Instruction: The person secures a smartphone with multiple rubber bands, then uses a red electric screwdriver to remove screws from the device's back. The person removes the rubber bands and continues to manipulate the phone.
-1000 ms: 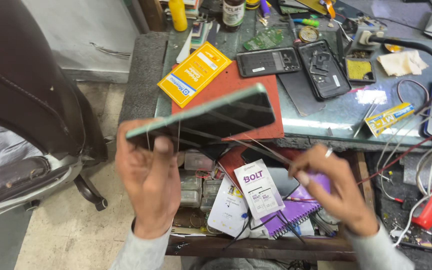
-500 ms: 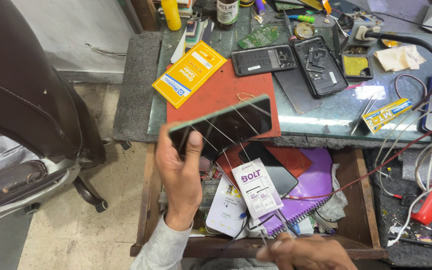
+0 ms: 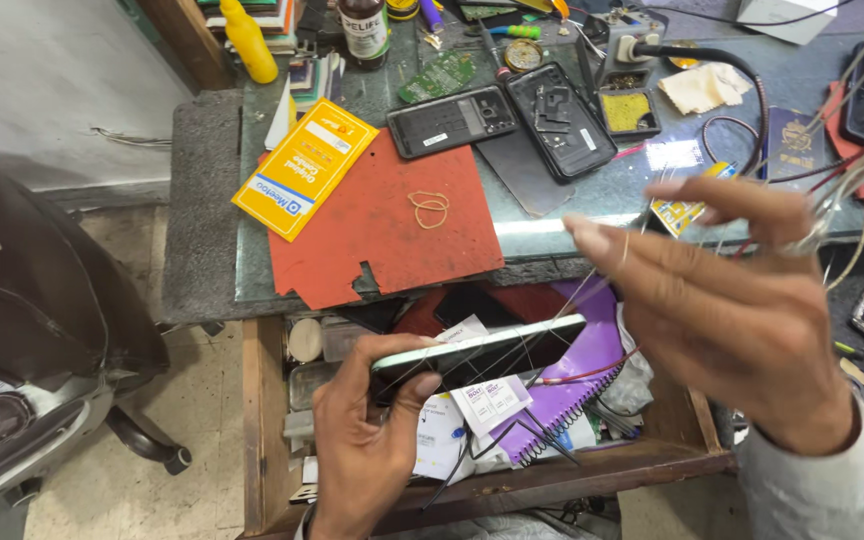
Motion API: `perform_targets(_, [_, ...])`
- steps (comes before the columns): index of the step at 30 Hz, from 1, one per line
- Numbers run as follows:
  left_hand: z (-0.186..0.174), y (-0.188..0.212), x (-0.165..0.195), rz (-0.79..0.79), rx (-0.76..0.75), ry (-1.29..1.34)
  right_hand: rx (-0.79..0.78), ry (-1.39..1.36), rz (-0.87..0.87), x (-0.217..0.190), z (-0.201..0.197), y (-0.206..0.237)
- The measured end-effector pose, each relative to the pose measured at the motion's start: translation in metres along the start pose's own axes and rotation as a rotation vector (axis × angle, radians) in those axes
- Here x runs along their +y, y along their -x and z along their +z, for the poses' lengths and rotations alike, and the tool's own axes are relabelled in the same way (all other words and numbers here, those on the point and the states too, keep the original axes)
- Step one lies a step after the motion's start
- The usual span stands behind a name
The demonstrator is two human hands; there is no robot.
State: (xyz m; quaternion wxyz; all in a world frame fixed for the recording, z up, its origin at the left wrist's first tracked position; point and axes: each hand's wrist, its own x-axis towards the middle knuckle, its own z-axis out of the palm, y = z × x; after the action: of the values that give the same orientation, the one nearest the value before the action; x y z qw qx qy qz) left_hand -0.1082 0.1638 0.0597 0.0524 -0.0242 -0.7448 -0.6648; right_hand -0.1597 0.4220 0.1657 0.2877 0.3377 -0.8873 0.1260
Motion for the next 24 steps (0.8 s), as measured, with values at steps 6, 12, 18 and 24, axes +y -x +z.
perform_targets(6, [-0.016,0.003,-0.015,0.026,-0.130,0.254,-0.120,0.020,-0.034,0.027,0.012,0.013])
perform_targets(12, [-0.008,0.006,-0.046,-0.056,-0.051,0.661,-0.263,-0.935,0.385,0.021,0.037,0.065])
perform_targets(18, [0.007,0.007,-0.056,-0.218,-0.103,1.058,0.343,-1.678,0.533,-0.027,0.064,0.110])
perform_targets(24, [0.016,0.004,-0.056,-0.276,0.056,1.109,0.320,-1.688,0.572,-0.046,0.070,0.118])
